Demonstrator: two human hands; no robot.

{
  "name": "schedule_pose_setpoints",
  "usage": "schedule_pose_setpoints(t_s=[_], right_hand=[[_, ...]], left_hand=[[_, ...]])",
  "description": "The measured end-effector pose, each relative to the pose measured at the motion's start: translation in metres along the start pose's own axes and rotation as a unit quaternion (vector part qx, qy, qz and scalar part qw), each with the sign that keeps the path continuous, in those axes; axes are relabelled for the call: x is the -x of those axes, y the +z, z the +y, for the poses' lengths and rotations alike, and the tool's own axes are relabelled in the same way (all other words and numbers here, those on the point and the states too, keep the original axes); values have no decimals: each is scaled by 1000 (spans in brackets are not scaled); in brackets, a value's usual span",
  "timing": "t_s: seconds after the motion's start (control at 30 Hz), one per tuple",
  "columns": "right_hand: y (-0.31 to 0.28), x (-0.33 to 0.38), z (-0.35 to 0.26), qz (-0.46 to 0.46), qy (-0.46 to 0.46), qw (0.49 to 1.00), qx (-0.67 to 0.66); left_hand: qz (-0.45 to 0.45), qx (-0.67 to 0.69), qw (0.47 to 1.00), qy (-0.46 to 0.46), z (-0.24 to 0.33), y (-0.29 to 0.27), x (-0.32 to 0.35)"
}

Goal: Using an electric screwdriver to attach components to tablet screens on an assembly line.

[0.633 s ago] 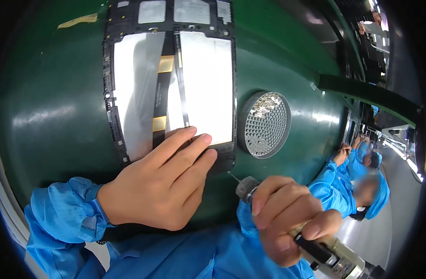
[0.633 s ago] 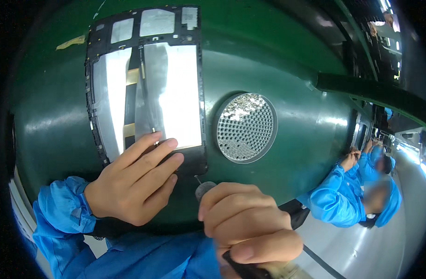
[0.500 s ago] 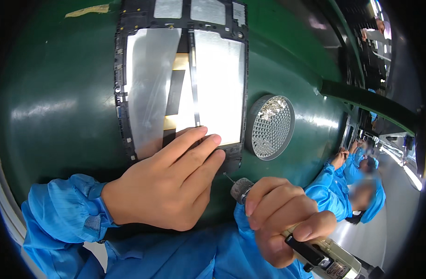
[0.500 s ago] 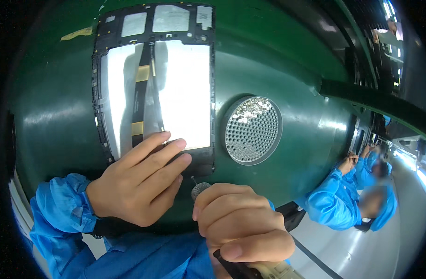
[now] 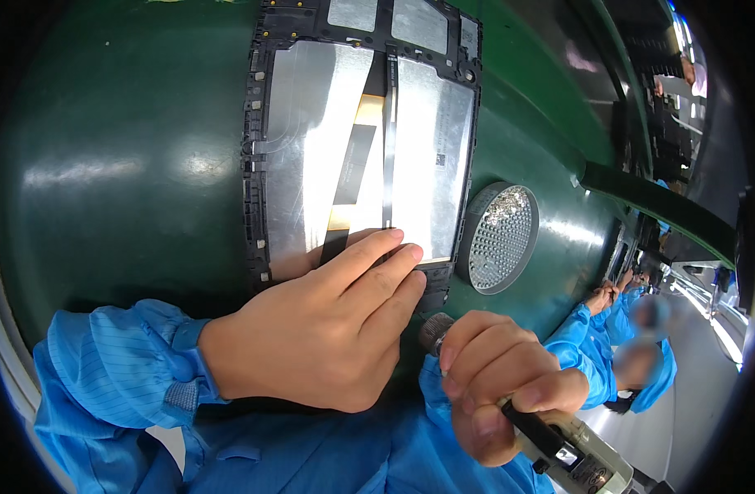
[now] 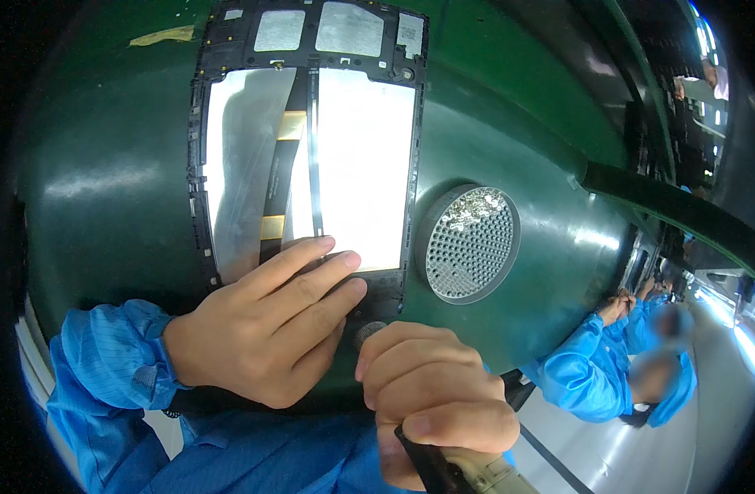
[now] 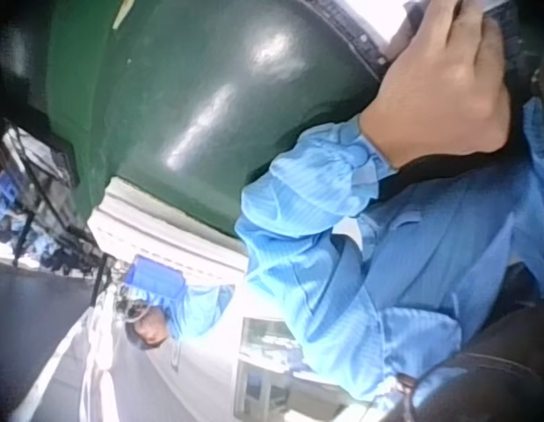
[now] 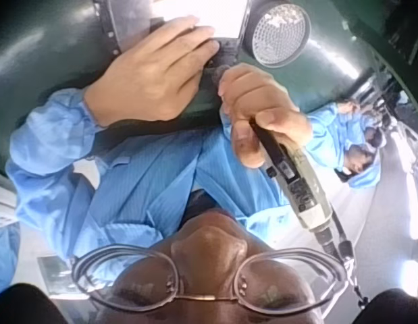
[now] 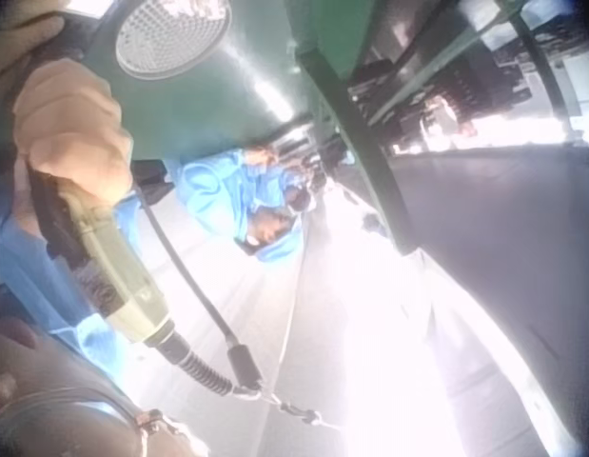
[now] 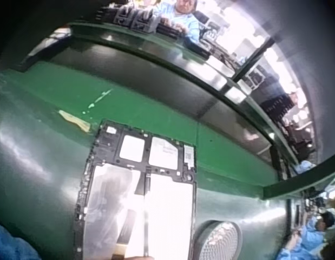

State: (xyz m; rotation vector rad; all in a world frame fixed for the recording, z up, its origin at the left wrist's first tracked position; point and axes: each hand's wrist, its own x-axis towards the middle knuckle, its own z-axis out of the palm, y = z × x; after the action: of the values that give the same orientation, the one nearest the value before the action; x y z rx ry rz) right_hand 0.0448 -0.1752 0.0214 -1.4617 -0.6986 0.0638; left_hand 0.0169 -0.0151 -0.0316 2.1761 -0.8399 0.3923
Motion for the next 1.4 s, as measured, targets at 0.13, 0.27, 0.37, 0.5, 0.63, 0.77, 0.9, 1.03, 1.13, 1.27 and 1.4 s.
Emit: schedule_pose_setpoints(t_s=[0.13, 0.27, 0.37, 0.5, 0.63, 0.77, 0.9, 1.03, 1.13, 1.27, 1.4], right_hand=[[-2, 0, -1, -3, -2, 1000, -7], [-7, 2, -3, -9, -3, 1000, 0], [-28, 3, -14, 46, 9, 998, -37], [-66, 5, -18, 95, -36, 994, 48], [-101, 9, -10, 136, -30, 987, 82], [-117, 11, -4, 163, -46, 982, 88], [-127, 17, 5, 186, -50, 978, 84], [-134, 23, 9, 203, -43, 976, 70], [-135, 25, 9, 205, -48, 975, 72], [-135, 27, 9, 216, -51, 972, 75], [-136, 27, 9, 213, -50, 973, 79]], left_hand=[[-3, -9, 1000, 9, 1, -2, 0], [-22, -14, 1000, 5, 0, -4, -3], [-23, -4, 1000, -7, 0, -3, -5], [-16, 22, 999, -22, 0, -3, -6], [-47, 7, 999, 0, -3, -6, -9], [-35, 84, 994, -65, -1, -6, -12], [-65, 87, 992, -61, -3, -4, -16], [-100, 79, 991, -41, -6, -6, -21], [-130, 70, 989, -5, -11, -11, -23], [-140, 87, 986, -22, -12, -14, -22], [-147, 98, 984, -17, -14, -14, -22]])
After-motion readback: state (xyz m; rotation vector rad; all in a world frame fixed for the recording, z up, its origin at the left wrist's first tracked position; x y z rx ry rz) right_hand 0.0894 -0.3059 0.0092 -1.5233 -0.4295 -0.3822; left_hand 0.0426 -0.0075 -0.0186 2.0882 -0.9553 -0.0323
